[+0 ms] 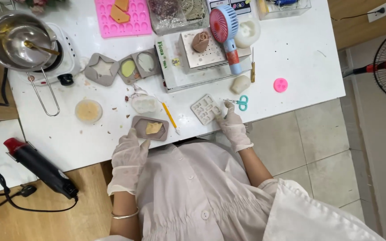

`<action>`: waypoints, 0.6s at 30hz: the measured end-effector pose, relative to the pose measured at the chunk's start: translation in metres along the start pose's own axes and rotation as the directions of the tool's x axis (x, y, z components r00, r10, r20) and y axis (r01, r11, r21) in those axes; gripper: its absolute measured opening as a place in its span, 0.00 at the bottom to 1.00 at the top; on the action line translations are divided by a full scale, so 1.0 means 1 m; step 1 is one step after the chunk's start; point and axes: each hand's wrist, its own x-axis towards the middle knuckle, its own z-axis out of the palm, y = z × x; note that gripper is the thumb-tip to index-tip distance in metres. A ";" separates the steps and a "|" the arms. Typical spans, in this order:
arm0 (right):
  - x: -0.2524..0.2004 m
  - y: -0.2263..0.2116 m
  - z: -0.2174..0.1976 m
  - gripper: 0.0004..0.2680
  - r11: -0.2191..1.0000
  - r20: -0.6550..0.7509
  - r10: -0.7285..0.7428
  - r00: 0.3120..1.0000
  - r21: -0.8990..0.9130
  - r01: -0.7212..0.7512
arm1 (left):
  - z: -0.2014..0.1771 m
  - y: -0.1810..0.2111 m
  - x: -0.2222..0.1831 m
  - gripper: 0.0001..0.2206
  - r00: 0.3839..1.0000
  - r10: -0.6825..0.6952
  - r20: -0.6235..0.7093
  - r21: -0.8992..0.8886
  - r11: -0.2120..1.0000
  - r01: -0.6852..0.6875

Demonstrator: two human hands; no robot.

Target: Carefully detailing and finishing a flower-shaped wax candle using small hand tools and a heat gun.

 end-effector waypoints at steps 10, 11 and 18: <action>-0.028 0.024 -0.065 0.14 0.950 0.175 -0.193 0.965 -0.215 0.229 | 0.033 0.086 0.002 0.25 0.954 0.299 -0.019 0.030 0.954 -0.298; -0.036 0.026 -0.071 0.14 0.952 0.162 -0.148 0.976 -0.243 0.185 | 0.028 0.098 0.001 0.24 0.925 0.379 -0.015 -0.008 0.925 -0.379; -0.090 0.070 -0.073 0.16 0.969 -0.068 0.045 0.997 -0.241 -0.060 | 0.018 0.148 0.014 0.22 0.602 0.796 0.058 -0.024 0.604 -0.797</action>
